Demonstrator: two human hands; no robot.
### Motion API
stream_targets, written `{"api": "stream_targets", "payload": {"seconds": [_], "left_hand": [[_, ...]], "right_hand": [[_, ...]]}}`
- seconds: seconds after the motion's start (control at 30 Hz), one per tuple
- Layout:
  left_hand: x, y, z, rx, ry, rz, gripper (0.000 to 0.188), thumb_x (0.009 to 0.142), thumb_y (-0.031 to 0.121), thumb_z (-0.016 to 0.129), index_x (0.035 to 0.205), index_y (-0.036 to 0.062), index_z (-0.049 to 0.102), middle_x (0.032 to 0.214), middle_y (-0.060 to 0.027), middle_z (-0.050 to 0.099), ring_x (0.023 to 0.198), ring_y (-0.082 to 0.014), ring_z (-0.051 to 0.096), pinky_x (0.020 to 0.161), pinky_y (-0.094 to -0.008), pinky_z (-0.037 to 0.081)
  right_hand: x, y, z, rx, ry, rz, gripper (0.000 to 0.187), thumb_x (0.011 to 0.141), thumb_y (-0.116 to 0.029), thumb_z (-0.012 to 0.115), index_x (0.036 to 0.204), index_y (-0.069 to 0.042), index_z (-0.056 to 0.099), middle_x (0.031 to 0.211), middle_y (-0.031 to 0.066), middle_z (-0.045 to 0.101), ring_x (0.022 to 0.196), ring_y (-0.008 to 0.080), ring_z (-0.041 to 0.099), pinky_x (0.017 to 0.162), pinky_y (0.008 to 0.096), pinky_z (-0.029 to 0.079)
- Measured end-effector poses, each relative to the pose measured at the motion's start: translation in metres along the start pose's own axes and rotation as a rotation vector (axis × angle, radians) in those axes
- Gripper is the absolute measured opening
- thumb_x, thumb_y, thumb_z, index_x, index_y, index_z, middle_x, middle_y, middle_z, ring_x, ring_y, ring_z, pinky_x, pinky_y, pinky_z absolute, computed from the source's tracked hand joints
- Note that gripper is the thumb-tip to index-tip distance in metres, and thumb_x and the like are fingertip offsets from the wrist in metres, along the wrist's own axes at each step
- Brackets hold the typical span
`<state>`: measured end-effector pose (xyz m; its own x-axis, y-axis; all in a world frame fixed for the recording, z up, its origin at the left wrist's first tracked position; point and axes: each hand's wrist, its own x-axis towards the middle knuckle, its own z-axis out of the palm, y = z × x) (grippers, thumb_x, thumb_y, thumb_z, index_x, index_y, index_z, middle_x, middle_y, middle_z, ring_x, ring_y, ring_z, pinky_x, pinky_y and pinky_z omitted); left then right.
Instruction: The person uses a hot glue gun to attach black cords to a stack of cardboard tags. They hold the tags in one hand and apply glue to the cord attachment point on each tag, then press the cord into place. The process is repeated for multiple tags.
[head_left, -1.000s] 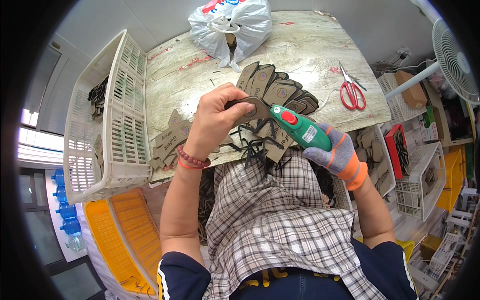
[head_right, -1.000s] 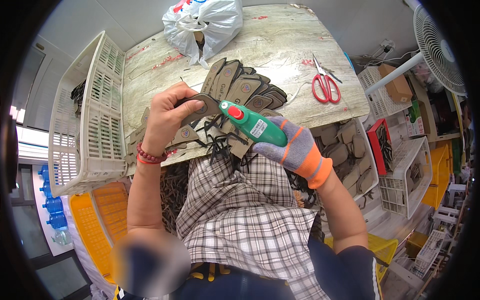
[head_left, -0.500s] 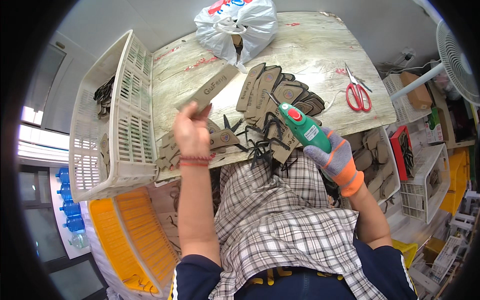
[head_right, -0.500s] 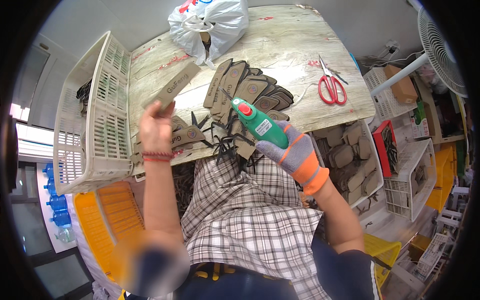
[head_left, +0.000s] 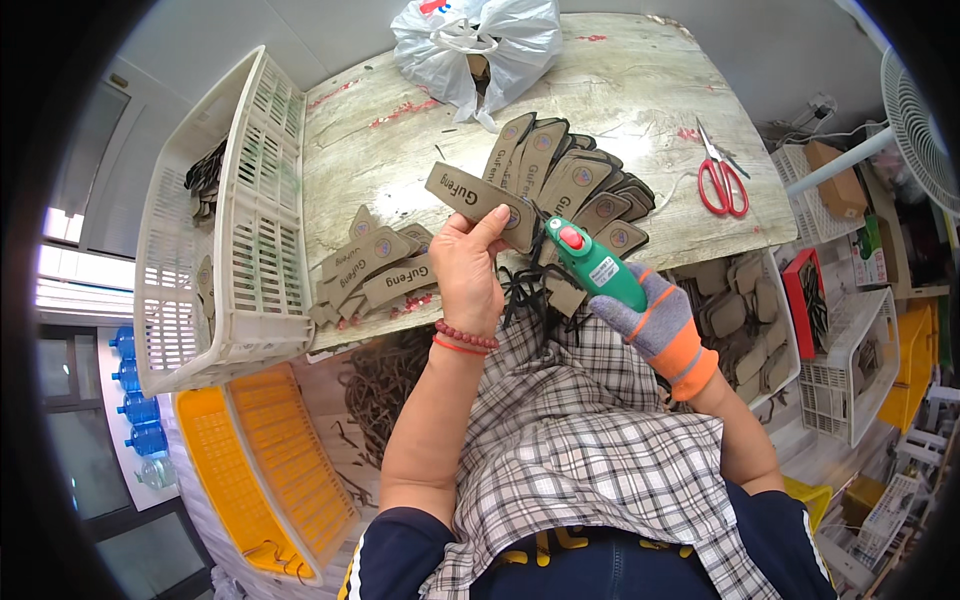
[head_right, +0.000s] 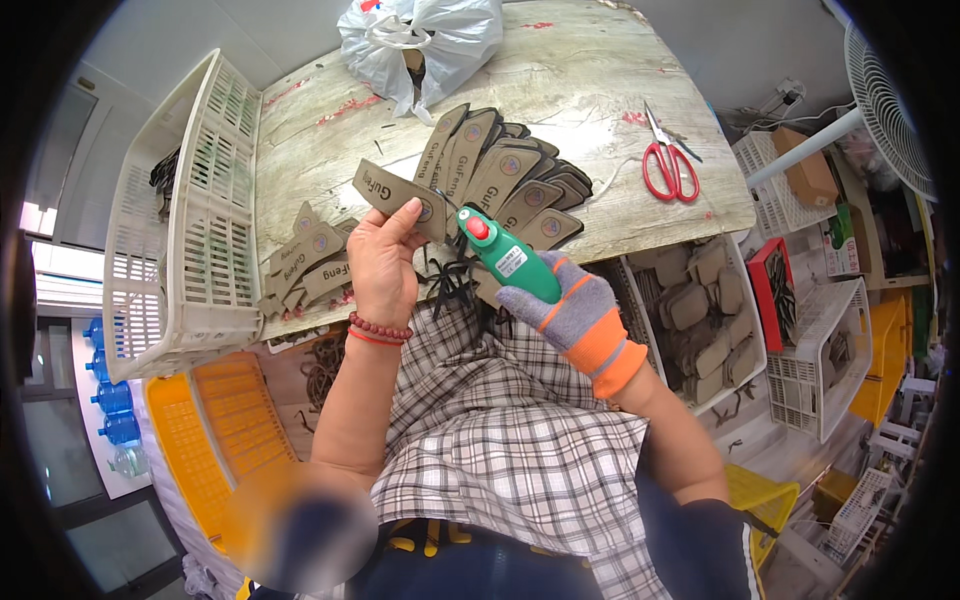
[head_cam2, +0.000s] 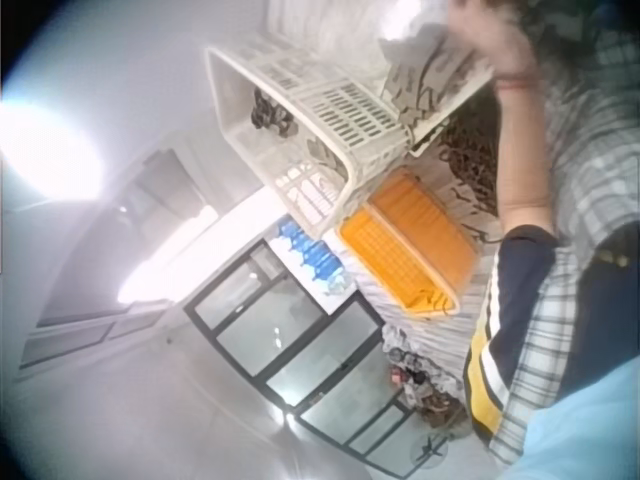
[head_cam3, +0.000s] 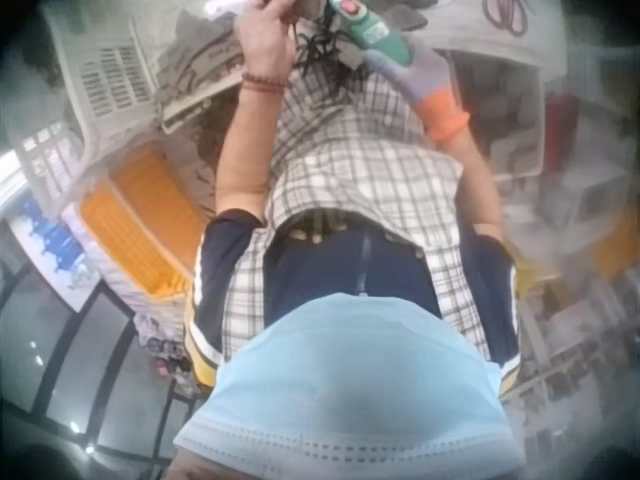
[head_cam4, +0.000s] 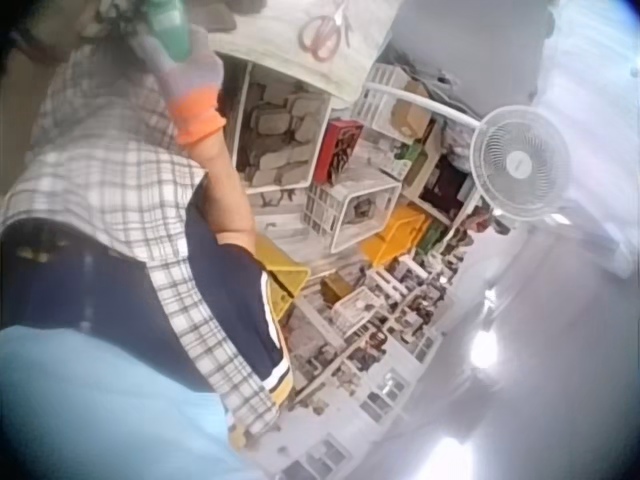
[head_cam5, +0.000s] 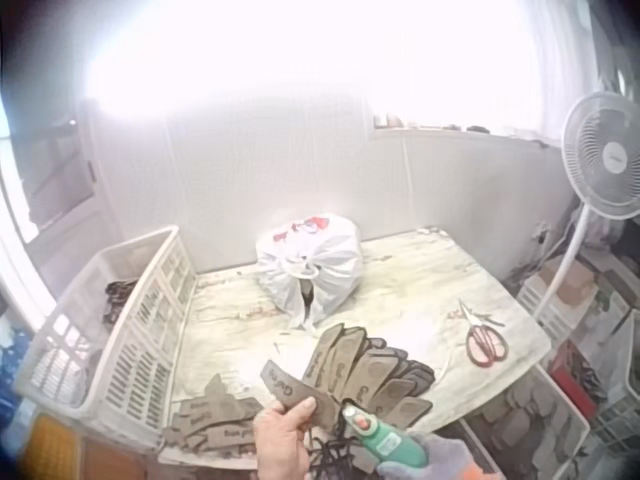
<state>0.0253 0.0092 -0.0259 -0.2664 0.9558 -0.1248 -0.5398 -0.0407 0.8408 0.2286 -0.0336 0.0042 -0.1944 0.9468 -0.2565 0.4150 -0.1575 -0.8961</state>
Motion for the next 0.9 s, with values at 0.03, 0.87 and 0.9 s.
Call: {"api": "stream_targets", "payload": {"seconds": [0.03, 0.87, 0.9], "left_hand": [[0.001, -0.001, 0.0, 0.005, 0.001, 0.008, 0.01, 0.083, 0.002, 0.059, 0.093, -0.0018, 0.059, 0.087, -0.0092, 0.065, 0.075, -0.0156, 0.063, 0.069, -0.0284, 0.052], [0.107, -0.036, -0.039, 1.009, 0.148, 0.405, 0.032, 0.081, 0.021, 0.063, 0.108, 0.0041, 0.06, 0.101, -0.0117, 0.062, 0.087, -0.0264, 0.059, 0.078, -0.0388, 0.047], [0.124, -0.042, -0.028, 1.254, 0.195, 0.357, 0.036, 0.078, 0.026, 0.065, 0.108, 0.0066, 0.061, 0.101, -0.0119, 0.061, 0.092, -0.0282, 0.056, 0.082, -0.0402, 0.044]], "right_hand": [[0.0, -0.001, -0.001, 0.022, -0.013, 0.036, 0.053, 0.073, -0.037, 0.074, 0.107, -0.001, 0.055, 0.073, 0.0062, 0.063, 0.06, 0.0101, 0.058, 0.055, 0.0253, 0.048], [0.003, 0.022, -0.017, 0.082, 0.152, -0.021, 0.051, 0.074, -0.031, 0.074, 0.109, 0.001, 0.055, 0.072, 0.0033, 0.06, 0.059, 0.0068, 0.052, 0.052, 0.0224, 0.043], [0.005, 0.021, -0.017, 0.021, 0.176, -0.026, 0.05, 0.074, -0.03, 0.074, 0.108, 0.001, 0.056, 0.076, 0.0043, 0.06, 0.063, 0.0074, 0.053, 0.055, 0.0233, 0.044]]}}
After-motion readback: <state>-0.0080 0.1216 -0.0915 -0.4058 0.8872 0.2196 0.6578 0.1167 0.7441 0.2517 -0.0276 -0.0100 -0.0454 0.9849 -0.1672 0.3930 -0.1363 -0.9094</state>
